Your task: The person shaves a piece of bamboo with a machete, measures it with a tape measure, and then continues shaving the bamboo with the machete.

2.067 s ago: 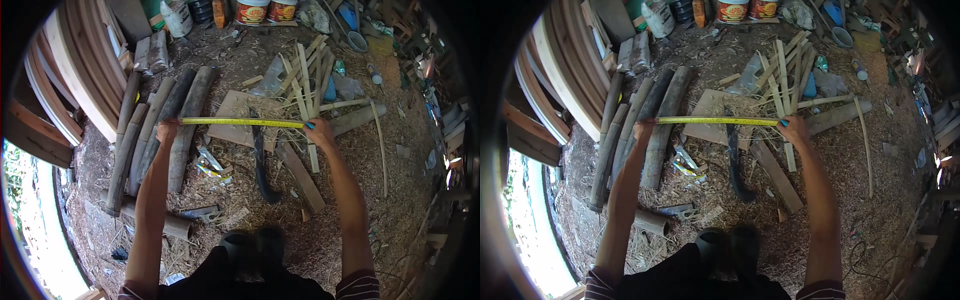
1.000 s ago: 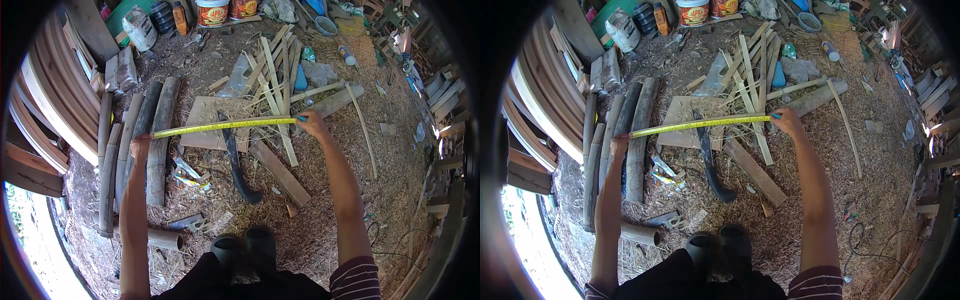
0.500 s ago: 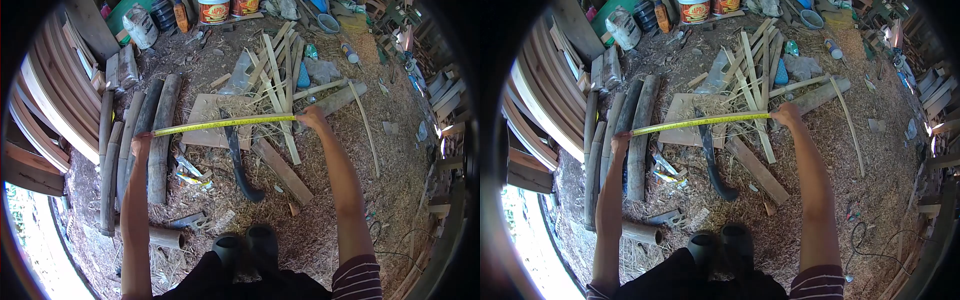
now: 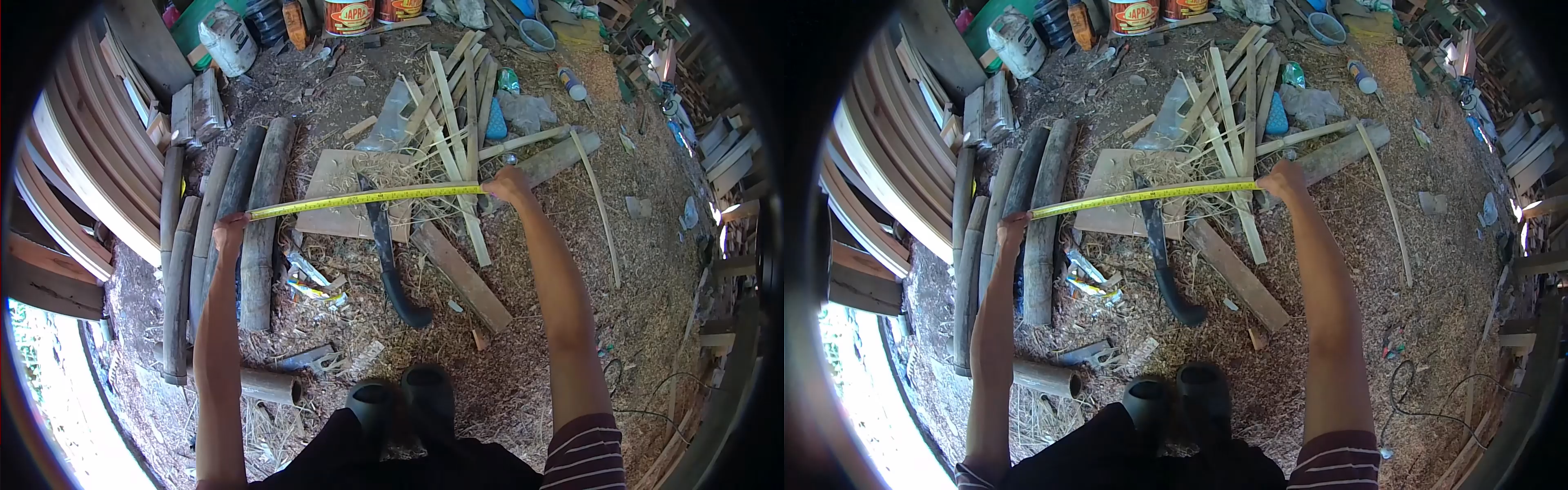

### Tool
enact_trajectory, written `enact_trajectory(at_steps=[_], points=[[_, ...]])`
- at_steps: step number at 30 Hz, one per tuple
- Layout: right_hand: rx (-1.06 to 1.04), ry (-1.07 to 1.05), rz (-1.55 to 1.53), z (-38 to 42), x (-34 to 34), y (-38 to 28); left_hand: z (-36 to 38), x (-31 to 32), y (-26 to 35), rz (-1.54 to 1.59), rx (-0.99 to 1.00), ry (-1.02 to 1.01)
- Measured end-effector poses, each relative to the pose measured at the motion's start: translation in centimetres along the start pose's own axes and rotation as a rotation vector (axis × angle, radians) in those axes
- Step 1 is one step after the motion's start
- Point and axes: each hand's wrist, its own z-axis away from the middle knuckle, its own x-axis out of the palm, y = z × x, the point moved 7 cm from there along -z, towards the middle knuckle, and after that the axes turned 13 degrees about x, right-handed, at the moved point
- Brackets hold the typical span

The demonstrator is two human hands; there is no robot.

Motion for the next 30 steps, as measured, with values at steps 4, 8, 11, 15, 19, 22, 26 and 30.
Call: enact_trajectory(at_steps=[4,8,11,15,19,22,26,30], points=[[0.011,-0.007,-0.014,0.3,-0.1,0.0,-0.5,1.1,-0.7,0.078,0.045,-0.041],[-0.04,0.003,-0.005,0.5,0.2,-0.2,-0.9,1.4,-1.6,0.06,0.07,-0.036],[-0.173,0.141,-0.004,0.2,0.6,0.0,-1.5,1.9,-2.4,0.029,0.102,-0.021],[-0.215,0.067,-0.138,2.1,-0.6,0.5,-0.8,1.5,-1.3,0.014,0.122,-0.005],[-0.154,-0.02,-0.293,2.9,-1.7,1.3,0.3,1.4,-0.4,0.22,0.222,0.074],[-0.198,0.084,-0.33,3.5,-2.8,1.0,1.3,0.0,1.8,0.281,0.256,0.151],[-0.337,0.338,-0.156,5.1,-4.3,-0.4,0.2,-0.8,1.9,0.466,0.227,0.163],[-0.296,0.185,-0.343,5.9,-5.0,-1.3,-0.8,-2.3,3.0,0.585,0.306,0.218]])
